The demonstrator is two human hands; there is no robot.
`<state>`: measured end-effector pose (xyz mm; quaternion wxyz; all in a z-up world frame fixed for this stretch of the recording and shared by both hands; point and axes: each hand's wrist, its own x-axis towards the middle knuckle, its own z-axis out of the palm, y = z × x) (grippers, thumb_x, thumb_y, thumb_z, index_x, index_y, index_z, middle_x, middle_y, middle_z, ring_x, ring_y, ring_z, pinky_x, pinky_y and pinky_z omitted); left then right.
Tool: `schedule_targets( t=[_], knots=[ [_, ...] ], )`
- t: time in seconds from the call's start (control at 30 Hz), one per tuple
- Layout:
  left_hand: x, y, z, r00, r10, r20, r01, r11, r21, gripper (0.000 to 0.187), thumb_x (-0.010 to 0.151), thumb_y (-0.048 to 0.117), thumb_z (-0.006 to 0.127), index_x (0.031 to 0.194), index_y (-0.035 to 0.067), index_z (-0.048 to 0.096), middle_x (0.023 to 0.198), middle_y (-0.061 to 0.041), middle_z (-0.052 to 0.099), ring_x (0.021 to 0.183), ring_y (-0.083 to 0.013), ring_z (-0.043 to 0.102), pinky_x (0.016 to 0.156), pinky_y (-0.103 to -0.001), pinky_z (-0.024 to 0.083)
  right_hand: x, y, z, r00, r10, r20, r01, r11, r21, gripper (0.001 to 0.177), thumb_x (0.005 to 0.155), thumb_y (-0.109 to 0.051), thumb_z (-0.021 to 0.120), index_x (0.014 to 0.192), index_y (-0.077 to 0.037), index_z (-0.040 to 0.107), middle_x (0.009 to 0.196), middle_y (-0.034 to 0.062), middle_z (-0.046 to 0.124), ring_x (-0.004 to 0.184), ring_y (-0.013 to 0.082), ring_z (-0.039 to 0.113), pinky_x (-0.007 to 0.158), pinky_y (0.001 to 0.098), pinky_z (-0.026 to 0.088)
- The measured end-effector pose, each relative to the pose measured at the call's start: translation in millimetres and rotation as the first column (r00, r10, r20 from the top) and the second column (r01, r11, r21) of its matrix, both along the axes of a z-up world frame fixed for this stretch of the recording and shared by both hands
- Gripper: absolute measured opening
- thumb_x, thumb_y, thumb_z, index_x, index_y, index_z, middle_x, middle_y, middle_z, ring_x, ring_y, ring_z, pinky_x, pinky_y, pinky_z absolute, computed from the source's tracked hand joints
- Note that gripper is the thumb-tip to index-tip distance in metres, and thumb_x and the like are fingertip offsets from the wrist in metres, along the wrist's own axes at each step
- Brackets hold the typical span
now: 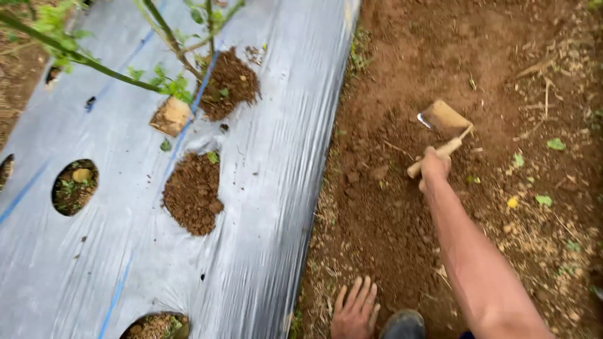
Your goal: The person ties a tomato plant to a bamboo stake using blue string, then uses a hand hoe to loosen soil between plastic mulch rows and places soil around the plant base.
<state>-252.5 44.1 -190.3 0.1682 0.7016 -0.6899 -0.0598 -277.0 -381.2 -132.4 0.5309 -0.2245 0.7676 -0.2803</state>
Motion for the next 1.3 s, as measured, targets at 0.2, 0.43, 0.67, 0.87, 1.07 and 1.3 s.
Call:
schedule_targets(
  t=[0.2,0.43,0.67,0.87,1.07,1.3],
  knots=[
    [-30,13,-20,0.988,0.076,0.133,-0.098,0.98,0.172,0.058,0.111,0.051,0.026,0.161,0.022,0.032,0.168,0.0,0.029,0.157,-0.0169,0.023,0.127,-0.045,0.011,-43,75,34,0.967,0.24,0.084,-0.237,0.971,-0.044,0.019,0.108,-0.011,0.046,0.125,-0.007,0.041,0.084,0.0051,0.055,0.058,0.0106,0.055,0.04,0.0221,0.048],
    [-35,21,3,0.986,0.162,-0.041,-0.157,0.982,0.107,0.043,0.107,0.044,0.043,0.143,0.022,0.052,0.151,0.002,0.053,0.147,-0.0156,0.041,0.124,-0.043,0.024,-125,221,37,0.828,0.56,-0.038,-0.561,0.824,-0.074,0.044,0.101,-0.013,0.052,0.137,0.006,0.037,0.099,0.0213,0.062,0.055,0.0214,0.062,0.041,0.0306,0.056],
    [-35,63,28,0.932,0.357,-0.072,-0.31,0.883,0.353,0.039,0.109,0.053,0.042,0.126,0.027,0.065,0.104,0.002,0.072,0.098,-0.0159,0.074,0.085,-0.037,0.059,-223,342,46,0.772,0.564,-0.292,-0.617,0.775,-0.134,0.035,0.092,-0.015,0.053,0.116,0.009,0.056,0.095,0.0298,0.071,0.079,0.0383,0.073,0.072,0.0547,0.056],
    [-26,95,64,0.977,0.054,0.208,-0.187,0.687,0.702,0.052,0.094,0.061,0.063,0.128,0.023,0.072,0.127,-0.012,0.07,0.125,-0.0329,0.065,0.108,-0.055,0.048,-239,351,59,0.799,0.405,-0.444,-0.569,0.75,-0.339,0.026,0.101,-0.01,0.053,0.123,0.002,0.047,0.087,0.0277,0.065,0.073,0.0371,0.068,0.062,0.0467,0.056],
    [-46,58,129,0.991,0.127,-0.045,-0.093,0.887,0.453,0.051,0.107,0.041,0.047,0.153,0.02,0.048,0.165,-0.008,0.039,0.157,-0.0252,0.027,0.129,-0.045,0.017,-210,257,8,0.993,0.116,-0.035,-0.118,0.871,-0.477,0.027,0.102,-0.032,0.058,0.103,-0.008,0.047,0.052,0.0124,0.056,0.034,0.0218,0.058,0.025,0.0315,0.046],
    [-27,18,103,0.981,-0.025,0.19,-0.119,0.701,0.703,0.073,0.103,0.063,0.005,0.167,0.027,0.003,0.176,0.002,-0.006,0.16,-0.019,-0.009,0.128,-0.047,-0.007,-114,110,-30,0.968,0.131,0.213,-0.059,0.947,-0.315,0.033,0.108,-0.038,0.047,0.108,-0.006,0.049,0.061,0.001,0.055,0.041,0.0125,0.057,0.028,0.0261,0.047]
  ],
)
